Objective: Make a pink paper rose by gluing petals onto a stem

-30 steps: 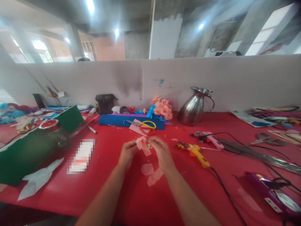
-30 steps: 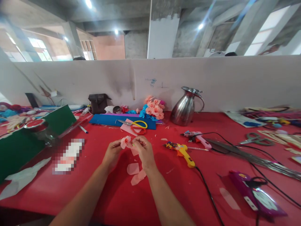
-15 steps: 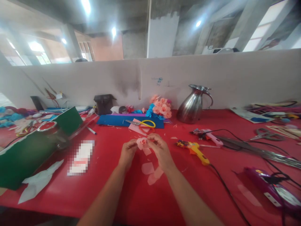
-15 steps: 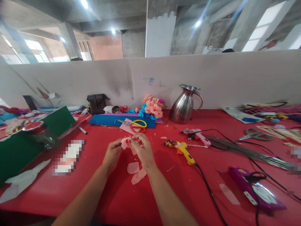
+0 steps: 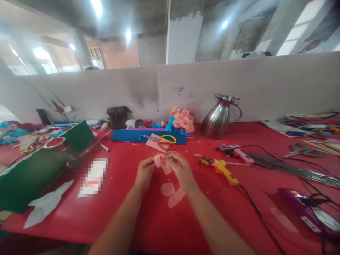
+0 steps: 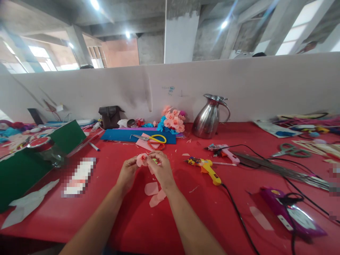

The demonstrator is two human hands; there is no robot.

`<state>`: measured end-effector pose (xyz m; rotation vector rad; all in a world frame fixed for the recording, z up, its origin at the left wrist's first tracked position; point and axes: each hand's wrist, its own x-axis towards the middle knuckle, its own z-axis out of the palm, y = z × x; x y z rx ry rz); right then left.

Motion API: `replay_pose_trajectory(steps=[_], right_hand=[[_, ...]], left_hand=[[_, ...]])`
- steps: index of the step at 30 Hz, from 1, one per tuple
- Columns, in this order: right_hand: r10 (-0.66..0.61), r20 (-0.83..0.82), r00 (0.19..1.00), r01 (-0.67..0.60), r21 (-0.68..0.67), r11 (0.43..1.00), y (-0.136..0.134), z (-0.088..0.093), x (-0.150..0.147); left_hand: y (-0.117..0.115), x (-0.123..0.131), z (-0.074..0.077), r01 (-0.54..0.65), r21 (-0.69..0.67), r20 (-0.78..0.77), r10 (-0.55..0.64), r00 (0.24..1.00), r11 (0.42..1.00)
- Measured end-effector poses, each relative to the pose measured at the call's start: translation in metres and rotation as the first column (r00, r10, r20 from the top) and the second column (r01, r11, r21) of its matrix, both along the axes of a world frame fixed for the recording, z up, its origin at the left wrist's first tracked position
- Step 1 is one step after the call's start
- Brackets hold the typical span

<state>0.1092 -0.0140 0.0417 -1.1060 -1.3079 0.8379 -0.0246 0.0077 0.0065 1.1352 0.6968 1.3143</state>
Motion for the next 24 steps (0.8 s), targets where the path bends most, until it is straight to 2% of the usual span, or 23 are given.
replay_pose_trajectory(steps=[4,11,21,24], right_hand=[[-0.034,0.007,0.999,0.034,-0.015,0.999,0.000,-0.001,0.000],[0.035,-0.070,0.997,-0.036,-0.016,0.999,-0.002,0.003,0.000],[0.098,-0.275,0.956,-0.111,-0.032,0.993,-0.002,0.002,0.001],[0.075,-0.334,0.940,-0.119,-0.111,0.987,0.001,-0.001,0.002]], left_hand=[[0.000,0.000,0.001,-0.003,0.001,-0.013,0.003,1.000,1.000],[-0.002,0.001,0.005,-0.001,-0.005,-0.007,0.001,1.000,1.000],[-0.006,0.001,0.012,0.067,0.006,-0.022,-0.067,0.998,0.998],[-0.006,0.001,0.011,0.083,-0.016,-0.011,-0.083,0.996,0.996]])
